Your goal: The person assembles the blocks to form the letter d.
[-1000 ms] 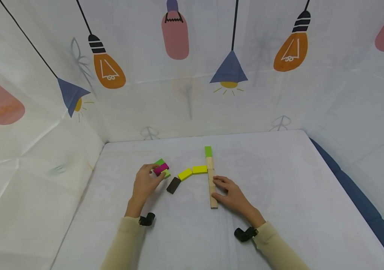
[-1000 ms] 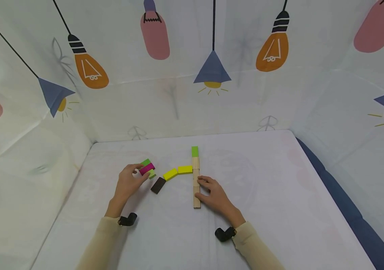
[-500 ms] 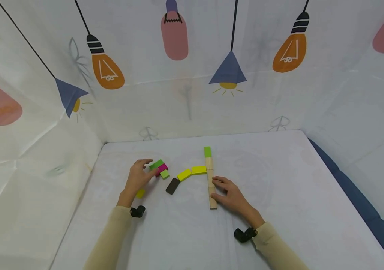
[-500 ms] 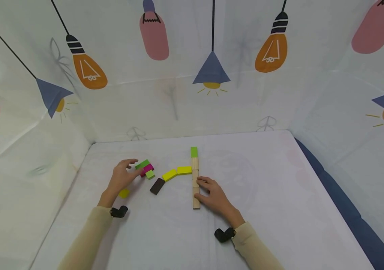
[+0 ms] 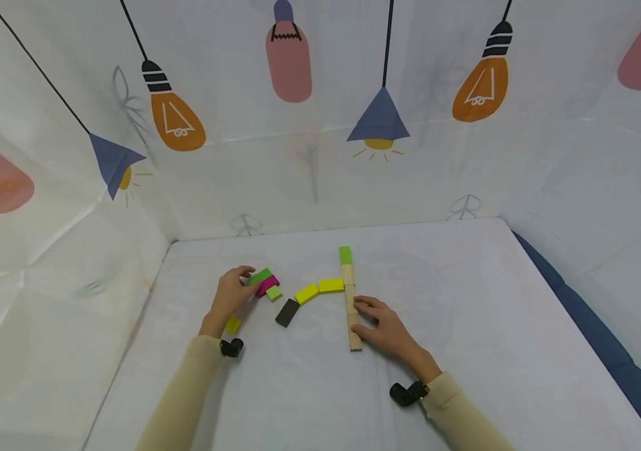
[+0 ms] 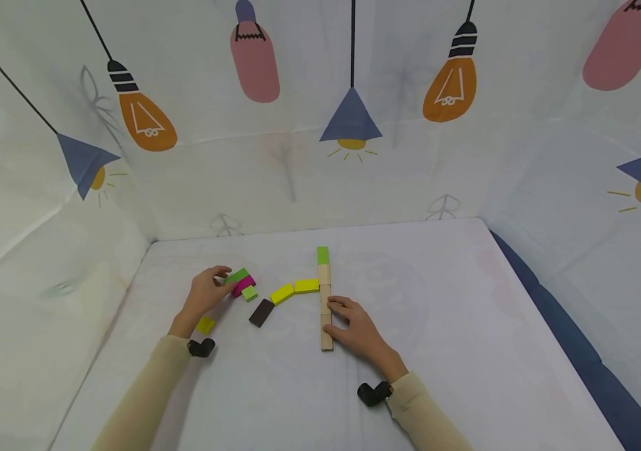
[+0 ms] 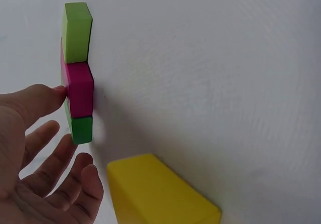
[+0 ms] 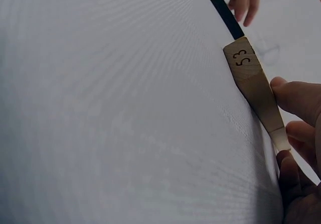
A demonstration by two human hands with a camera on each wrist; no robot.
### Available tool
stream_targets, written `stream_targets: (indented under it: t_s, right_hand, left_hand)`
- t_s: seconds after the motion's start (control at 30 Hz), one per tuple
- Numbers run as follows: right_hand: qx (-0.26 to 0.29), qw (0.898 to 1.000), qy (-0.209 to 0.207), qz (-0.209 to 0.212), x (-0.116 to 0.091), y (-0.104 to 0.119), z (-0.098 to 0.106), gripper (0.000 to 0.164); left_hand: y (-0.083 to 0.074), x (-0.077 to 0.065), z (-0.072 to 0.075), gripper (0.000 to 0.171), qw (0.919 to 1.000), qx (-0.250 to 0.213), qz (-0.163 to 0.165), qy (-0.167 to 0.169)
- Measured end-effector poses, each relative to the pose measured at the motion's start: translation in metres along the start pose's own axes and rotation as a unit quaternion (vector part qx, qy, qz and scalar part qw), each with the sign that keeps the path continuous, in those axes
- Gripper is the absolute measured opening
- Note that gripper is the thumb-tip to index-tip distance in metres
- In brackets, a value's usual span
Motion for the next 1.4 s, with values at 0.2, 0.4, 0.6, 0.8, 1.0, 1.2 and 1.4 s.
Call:
stream_targets:
  t_s: [0.2,0.4,0.6,0.8,1.0,1.2,1.4]
  right_hand:
    - [0.003,1.000,-0.004,0.006,0.000,0.000,0.000,0.057]
    - [0.004,1.000,-0.002,0.007,0.000,0.000,0.000,0.057]
    - [0.002,1.000,-0.003,0.009,0.001,0.001,-0.001,0.057]
    - [0.000,1.000,0.001,0.008,0.001,0.002,-0.001,0.057]
    - [-0.005,1.000,0.003,0.007,0.002,0.001,0.000,0.057]
    - [-0.005,1.000,0.002,0.009,0.002,0.001,0.000,0.057]
    - [-0.002,1.000,0.001,0.003,0.002,0.000,-0.001,0.058]
  left_hand:
    - [0.000,0.003,-0.001,0.041,0.9995,0.005,0.031,0.004]
    - [0.005,0.006,0.003,0.042,0.9984,0.032,0.045,0.007]
    - [0.008,0.009,0.000,0.040,0.9994,0.024,0.017,0.016]
    - [0.010,0.014,-0.006,0.040,0.9994,0.021,0.010,0.027]
    - [0.007,0.018,-0.009,0.041,0.9984,0.045,-0.005,0.033]
    - [0.003,0.014,-0.005,0.041,0.9984,0.048,0.001,0.028]
    - [-0.005,0.001,0.005,0.040,0.9992,0.036,-0.012,-0.012]
Point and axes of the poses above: each hand's wrist, its own x-axis towards the middle knuckle, its own z-axis out of the back of the hand, y = z × x, the point moved 5 cm from there along x, towards the middle knuckle, and after that the axes turned 11 degrees about -y, right-handed, at the moved point
